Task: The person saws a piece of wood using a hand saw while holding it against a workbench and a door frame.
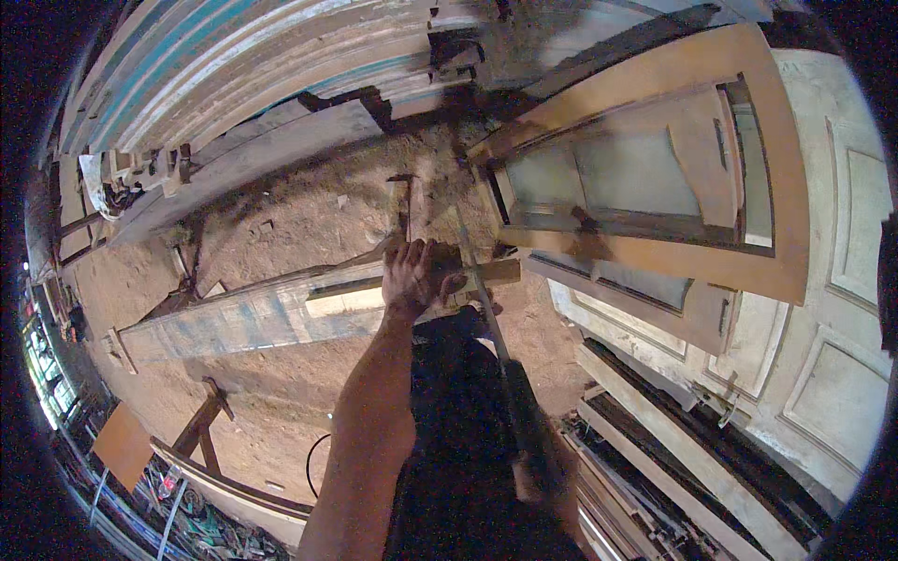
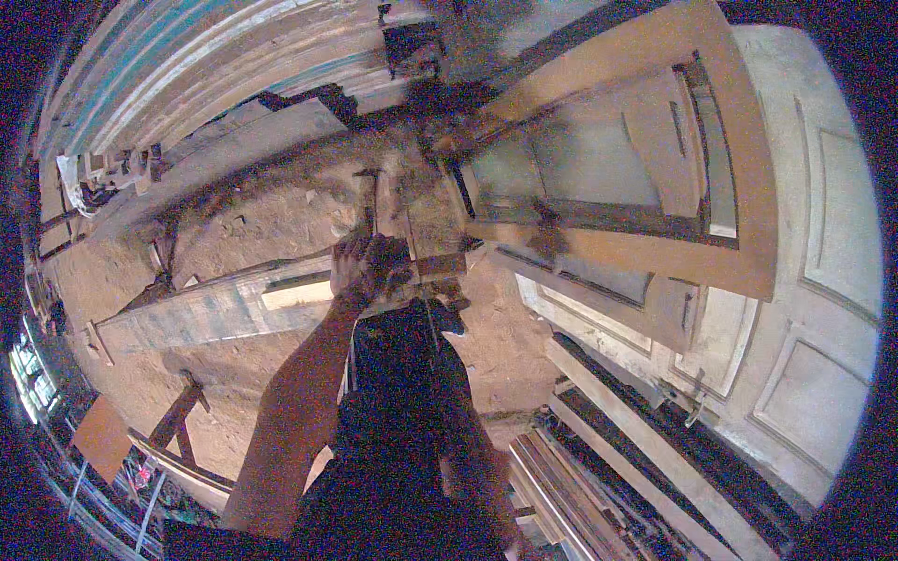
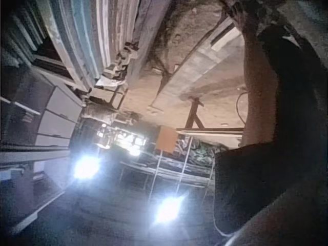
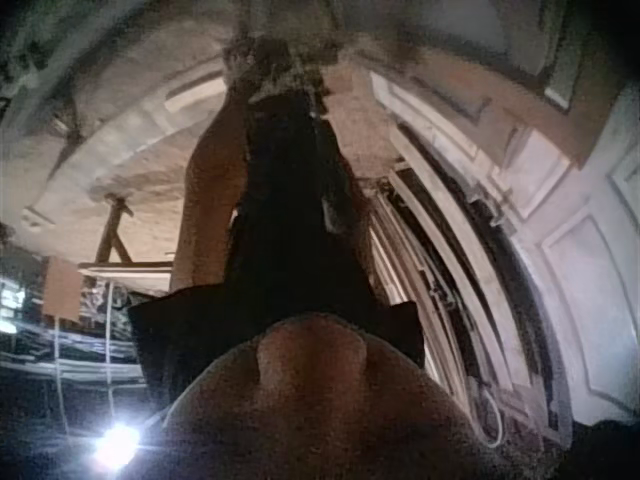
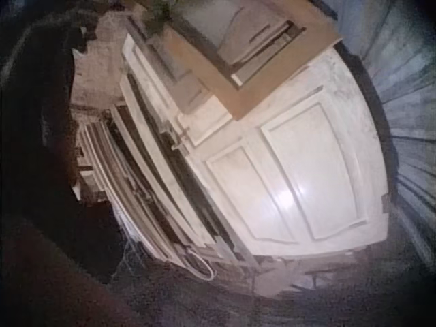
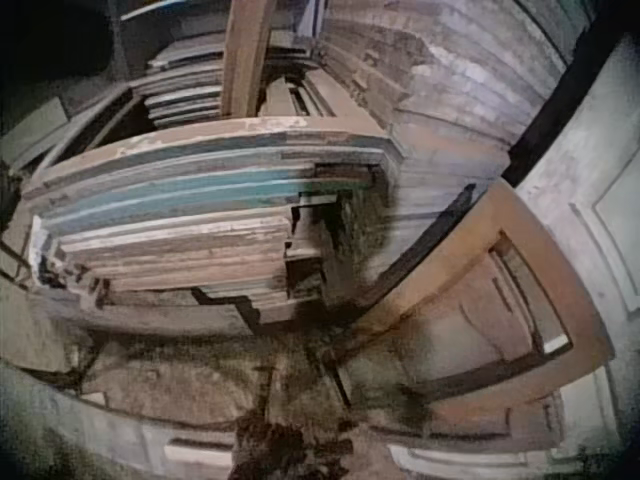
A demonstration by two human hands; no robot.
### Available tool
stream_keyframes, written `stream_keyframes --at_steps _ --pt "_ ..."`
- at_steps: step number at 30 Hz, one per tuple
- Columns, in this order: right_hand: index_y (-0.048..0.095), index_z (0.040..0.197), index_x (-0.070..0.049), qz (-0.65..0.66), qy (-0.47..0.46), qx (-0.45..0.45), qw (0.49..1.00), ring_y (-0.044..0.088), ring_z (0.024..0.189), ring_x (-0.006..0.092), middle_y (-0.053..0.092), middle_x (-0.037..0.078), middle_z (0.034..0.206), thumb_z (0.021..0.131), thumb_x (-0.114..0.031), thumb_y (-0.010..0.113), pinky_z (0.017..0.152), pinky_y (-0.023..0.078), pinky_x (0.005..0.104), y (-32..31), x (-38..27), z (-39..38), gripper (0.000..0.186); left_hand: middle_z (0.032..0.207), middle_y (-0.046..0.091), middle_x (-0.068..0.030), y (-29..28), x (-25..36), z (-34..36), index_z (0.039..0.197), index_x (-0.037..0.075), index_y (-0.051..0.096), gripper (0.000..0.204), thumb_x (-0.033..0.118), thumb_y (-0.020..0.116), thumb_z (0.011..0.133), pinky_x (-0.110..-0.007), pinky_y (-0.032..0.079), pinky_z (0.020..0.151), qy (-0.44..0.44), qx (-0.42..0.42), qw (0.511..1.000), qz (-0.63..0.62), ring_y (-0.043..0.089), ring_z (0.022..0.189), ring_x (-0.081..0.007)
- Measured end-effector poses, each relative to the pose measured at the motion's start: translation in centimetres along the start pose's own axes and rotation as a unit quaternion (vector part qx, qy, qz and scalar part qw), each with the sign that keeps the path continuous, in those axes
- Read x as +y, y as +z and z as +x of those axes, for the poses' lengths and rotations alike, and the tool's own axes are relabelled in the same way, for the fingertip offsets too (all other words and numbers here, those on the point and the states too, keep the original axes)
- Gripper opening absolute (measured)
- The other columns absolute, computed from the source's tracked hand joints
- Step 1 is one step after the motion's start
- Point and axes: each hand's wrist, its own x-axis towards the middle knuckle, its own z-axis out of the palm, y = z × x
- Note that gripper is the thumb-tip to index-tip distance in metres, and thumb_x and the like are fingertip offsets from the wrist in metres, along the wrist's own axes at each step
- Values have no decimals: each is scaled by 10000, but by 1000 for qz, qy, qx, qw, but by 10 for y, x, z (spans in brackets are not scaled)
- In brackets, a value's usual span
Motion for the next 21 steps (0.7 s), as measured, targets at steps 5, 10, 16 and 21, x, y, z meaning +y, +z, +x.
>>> stream_keyframes --at_steps 5,10,16,21 --pt "549 1395 7 -11 -34 31 999 696 1010 210 709 183 1156 842 -38 699 881 541 336 -1 10 -6 575 1299 563 -145 8 11 0 1402 64 528 796 523 729 784 -562 313 1129 0 -3 999 41 522 1255 -342" --pt "542 1401 11 80 -85 5 993 698 1032 212 713 172 1167 833 -35 714 902 541 336 52 47 81 595 1346 548 -127 -7 -10 11 1457 96 486 814 543 708 813 -543 275 1158 -28 -77 996 -32 466 1327 -333" --pt "552 1390 23 -19 -13 8 1000 688 1030 180 727 135 1144 851 -35 693 912 529 323 -17 7 -28 560 1230 599 -112 -5 8 7 1369 99 559 682 465 691 809 -517 341 1074 19 -4 1000 23 529 1229 -334" --pt "558 1390 16 12 -93 34 995 689 1036 181 724 144 1157 852 -33 687 924 524 322 3 20 -11 555 1168 598 -109 -6 8 9 1321 84 577 726 514 724 755 -516 372 1007 -3 4 1000 9 561 1139 -318"
